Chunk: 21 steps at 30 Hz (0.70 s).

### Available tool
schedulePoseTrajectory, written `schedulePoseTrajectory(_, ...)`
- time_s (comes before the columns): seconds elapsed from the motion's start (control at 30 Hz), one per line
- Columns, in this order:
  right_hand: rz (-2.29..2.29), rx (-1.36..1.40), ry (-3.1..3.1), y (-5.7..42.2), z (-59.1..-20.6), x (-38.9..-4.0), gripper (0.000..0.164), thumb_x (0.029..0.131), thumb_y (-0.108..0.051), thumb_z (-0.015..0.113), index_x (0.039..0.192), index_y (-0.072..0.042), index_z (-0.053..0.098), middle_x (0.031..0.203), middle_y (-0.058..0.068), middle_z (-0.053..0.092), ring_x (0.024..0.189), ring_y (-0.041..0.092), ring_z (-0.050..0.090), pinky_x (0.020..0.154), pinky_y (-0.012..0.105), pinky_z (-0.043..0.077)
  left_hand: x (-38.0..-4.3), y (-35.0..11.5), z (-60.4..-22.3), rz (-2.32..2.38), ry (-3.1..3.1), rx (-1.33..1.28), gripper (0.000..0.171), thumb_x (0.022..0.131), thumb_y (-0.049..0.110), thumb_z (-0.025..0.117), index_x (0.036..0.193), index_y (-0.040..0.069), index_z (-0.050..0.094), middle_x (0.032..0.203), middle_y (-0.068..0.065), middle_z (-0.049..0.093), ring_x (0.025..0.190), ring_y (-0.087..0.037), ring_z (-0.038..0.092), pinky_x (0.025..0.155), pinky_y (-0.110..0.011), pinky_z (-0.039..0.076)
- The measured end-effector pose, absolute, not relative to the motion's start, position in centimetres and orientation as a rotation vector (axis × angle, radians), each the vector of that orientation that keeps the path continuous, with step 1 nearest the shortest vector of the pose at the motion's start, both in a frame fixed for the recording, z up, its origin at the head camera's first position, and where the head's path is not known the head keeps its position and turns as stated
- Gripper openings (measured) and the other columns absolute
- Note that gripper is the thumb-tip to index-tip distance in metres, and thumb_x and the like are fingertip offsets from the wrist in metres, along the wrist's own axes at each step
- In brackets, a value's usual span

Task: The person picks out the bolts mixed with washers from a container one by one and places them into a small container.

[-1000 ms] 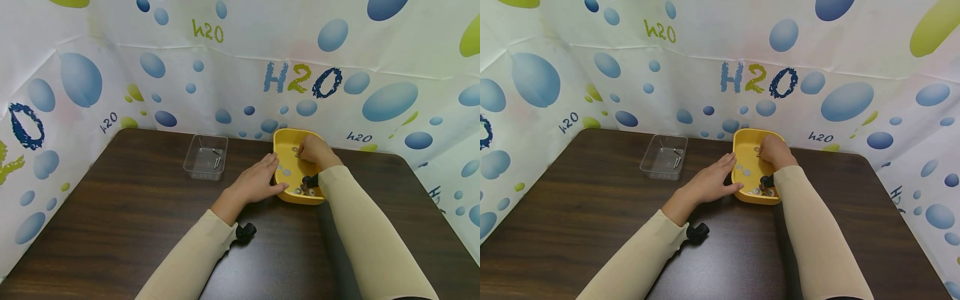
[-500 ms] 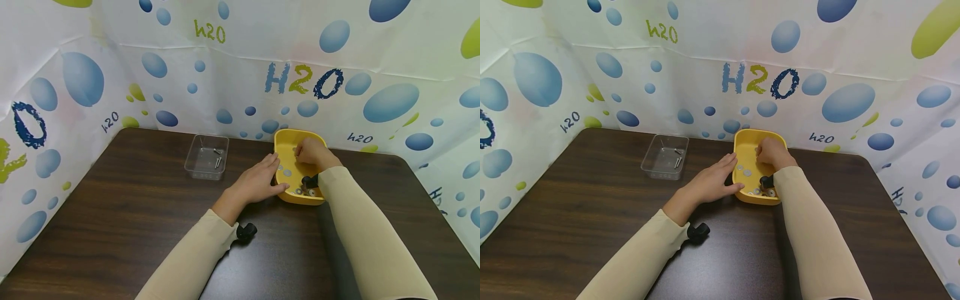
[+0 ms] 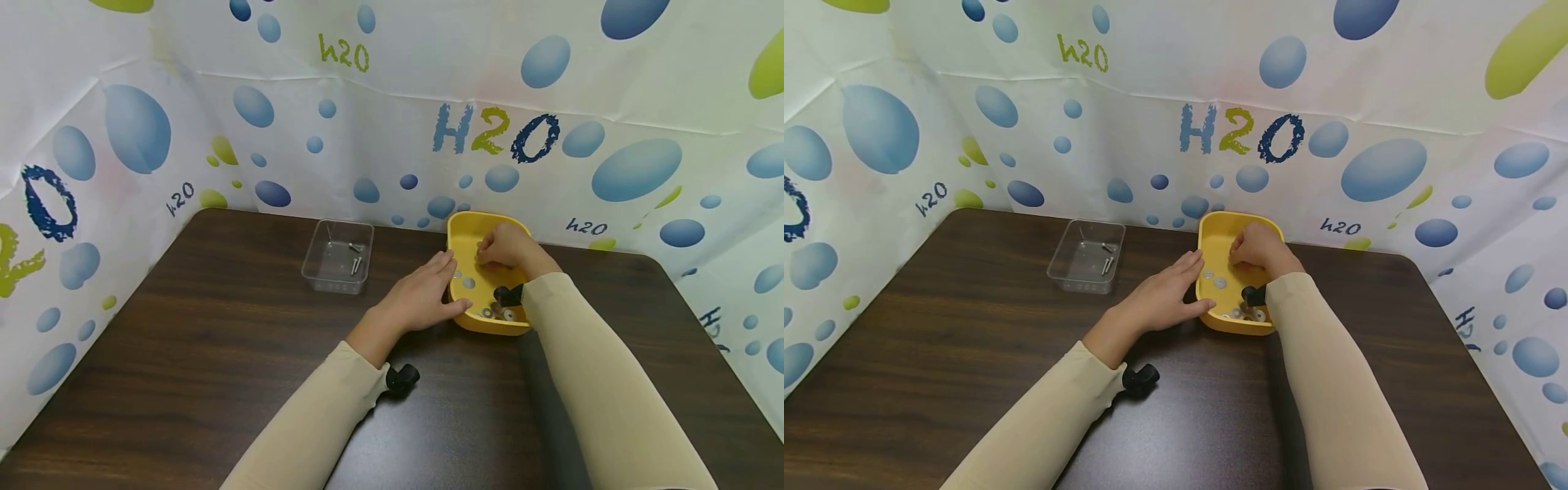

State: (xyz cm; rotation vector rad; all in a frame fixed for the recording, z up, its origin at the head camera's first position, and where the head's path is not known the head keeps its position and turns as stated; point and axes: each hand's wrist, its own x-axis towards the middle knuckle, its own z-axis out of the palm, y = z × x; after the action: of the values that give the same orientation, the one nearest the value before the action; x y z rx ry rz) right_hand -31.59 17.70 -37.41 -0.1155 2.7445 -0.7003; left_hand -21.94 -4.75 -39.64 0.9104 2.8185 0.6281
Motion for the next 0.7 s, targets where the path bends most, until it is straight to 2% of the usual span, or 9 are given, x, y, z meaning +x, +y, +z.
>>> schedulePoseTrajectory(0.2,-0.566,-0.152,2.762,17.1,-36.8,-31.3,0.017,0.086,-0.016,0.074,0.096,-0.002,0.075,0.077,0.008,0.071,0.068,0.023,0.064,0.063,0.03,0.055,-21.9,-4.9,-39.6,0.623,2.815,0.898,0.086,0.095,0.061,0.05,0.158,0.011,0.02,0.167,-0.001,0.008,0.153,-0.016,0.008,0.122,-0.038,0.021)
schedulePoseTrajectory(0.27,-0.49,-0.18,2.772,16.9,-36.6,-31.3,0.016,0.087,-0.015,0.073,0.095,-0.002,0.076,0.076,0.008,0.07,0.067,0.022,0.063,0.061,0.028,0.053,-21.9,-4.9,-39.6,0.625,2.818,0.897,0.086,0.095,0.061,0.05,0.158,0.011,0.02,0.166,-0.001,0.008,0.153,-0.016,0.008,0.122,-0.038,0.021)
schedulePoseTrajectory(0.5,-0.198,-0.232,2.787,16.1,-35.8,-31.1,0.015,0.088,-0.012,0.066,0.079,-0.004,0.075,0.06,0.006,0.057,0.054,0.018,0.052,0.05,0.025,0.043,-22.1,-4.9,-39.6,0.636,2.82,0.905,0.086,0.095,0.061,0.05,0.158,0.011,0.02,0.167,-0.002,0.01,0.153,-0.016,0.009,0.122,-0.038,0.021)
schedulePoseTrajectory(0.7,-0.134,-0.26,2.765,16.3,-35.9,-30.9,0.011,0.086,-0.014,0.071,0.085,-0.005,0.077,0.066,0.008,0.065,0.055,0.016,0.055,0.05,0.024,0.045,-22.0,-4.8,-39.7,0.627,2.816,0.909,0.086,0.095,0.061,0.05,0.158,0.011,0.02,0.167,-0.002,0.01,0.153,-0.016,0.009,0.122,-0.038,0.021)
